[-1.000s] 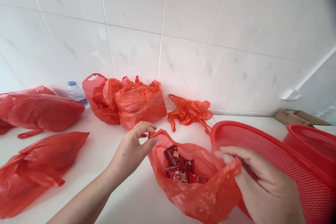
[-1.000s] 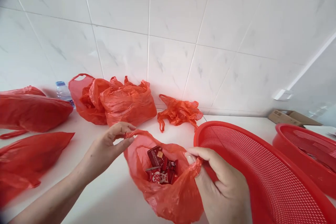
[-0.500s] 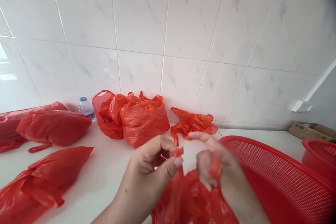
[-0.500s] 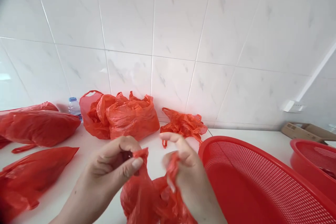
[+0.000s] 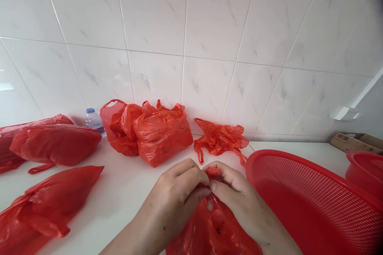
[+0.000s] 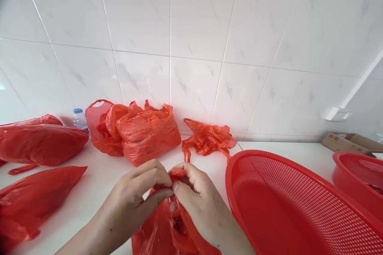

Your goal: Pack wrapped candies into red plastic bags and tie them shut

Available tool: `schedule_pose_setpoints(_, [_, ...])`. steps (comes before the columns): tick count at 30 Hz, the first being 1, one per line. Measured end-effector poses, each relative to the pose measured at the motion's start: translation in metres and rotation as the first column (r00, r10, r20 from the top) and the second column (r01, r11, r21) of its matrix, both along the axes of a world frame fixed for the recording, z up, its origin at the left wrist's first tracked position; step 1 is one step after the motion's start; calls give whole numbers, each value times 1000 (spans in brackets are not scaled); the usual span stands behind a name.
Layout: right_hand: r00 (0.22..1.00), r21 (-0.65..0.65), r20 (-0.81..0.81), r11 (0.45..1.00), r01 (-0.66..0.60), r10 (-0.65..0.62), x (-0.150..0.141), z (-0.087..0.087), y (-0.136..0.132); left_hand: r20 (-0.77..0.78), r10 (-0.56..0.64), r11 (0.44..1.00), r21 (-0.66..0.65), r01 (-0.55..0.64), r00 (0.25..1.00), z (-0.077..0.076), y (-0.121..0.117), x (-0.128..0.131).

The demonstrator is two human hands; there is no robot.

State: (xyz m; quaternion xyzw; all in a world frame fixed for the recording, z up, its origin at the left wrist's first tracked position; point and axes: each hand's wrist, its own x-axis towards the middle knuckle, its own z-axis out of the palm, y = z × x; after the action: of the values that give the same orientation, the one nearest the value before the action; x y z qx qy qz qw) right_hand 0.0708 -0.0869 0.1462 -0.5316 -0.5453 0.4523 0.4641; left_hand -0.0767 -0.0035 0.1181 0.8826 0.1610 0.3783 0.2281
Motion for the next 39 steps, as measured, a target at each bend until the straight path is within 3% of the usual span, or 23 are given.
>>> schedule_pose_setpoints(6, [995,122,-44,988,96,-92,7,-18,5,-143,216,938,-243,-245,966,-1,3,0])
schedule_pose_setpoints(9, [1000,138,-4,990,12,-11,13,-26,6,-172,253,929,-230,-288,952,1,3,1])
schedule_pose_setpoints(13, [979,84,192,993,-88,70,14,-26,3,-178,297,934,-149,-324,938,1,6,0])
schedule_pose_setpoints(16, [969,36,248,999,1,-10,7,-21,3,-180,274,945,-134,-299,945,0,6,-1])
schedule_pose_setpoints(19, [943,22,289,985,169,-168,3,-21,8,-176,259,949,-135,-283,950,1,4,-1])
schedule_pose_setpoints(22, [815,130,458,934,333,-355,5,-30,16,-175,250,954,-126,-273,952,0,1,0])
schedule_pose_setpoints(24, [750,176,532,917,357,-394,7,-36,20,-191,248,957,-108,-271,950,-1,0,2])
schedule_pose_setpoints(26, [783,157,498,927,340,-372,9,-38,20,-210,257,956,-89,-281,943,-2,0,2])
schedule_pose_setpoints(30, [924,126,263,959,253,-278,10,-32,17,-209,262,956,-81,-283,942,-4,1,4])
schedule_pose_setpoints(33, [961,123,130,966,227,-243,11,-34,21,-229,231,966,-59,-250,946,-5,0,3])
schedule_pose_setpoints(35, [948,99,116,953,285,-295,13,-43,29,-292,180,979,-43,-201,939,-5,-4,-2])
schedule_pose_setpoints(37, [884,106,205,908,406,-419,18,-57,41,-385,59,990,-100,-105,921,-3,-10,-12])
schedule_pose_setpoints(39, [779,173,327,844,507,-535,25,-74,54,-464,-169,964,-264,47,869,-1,-16,-26])
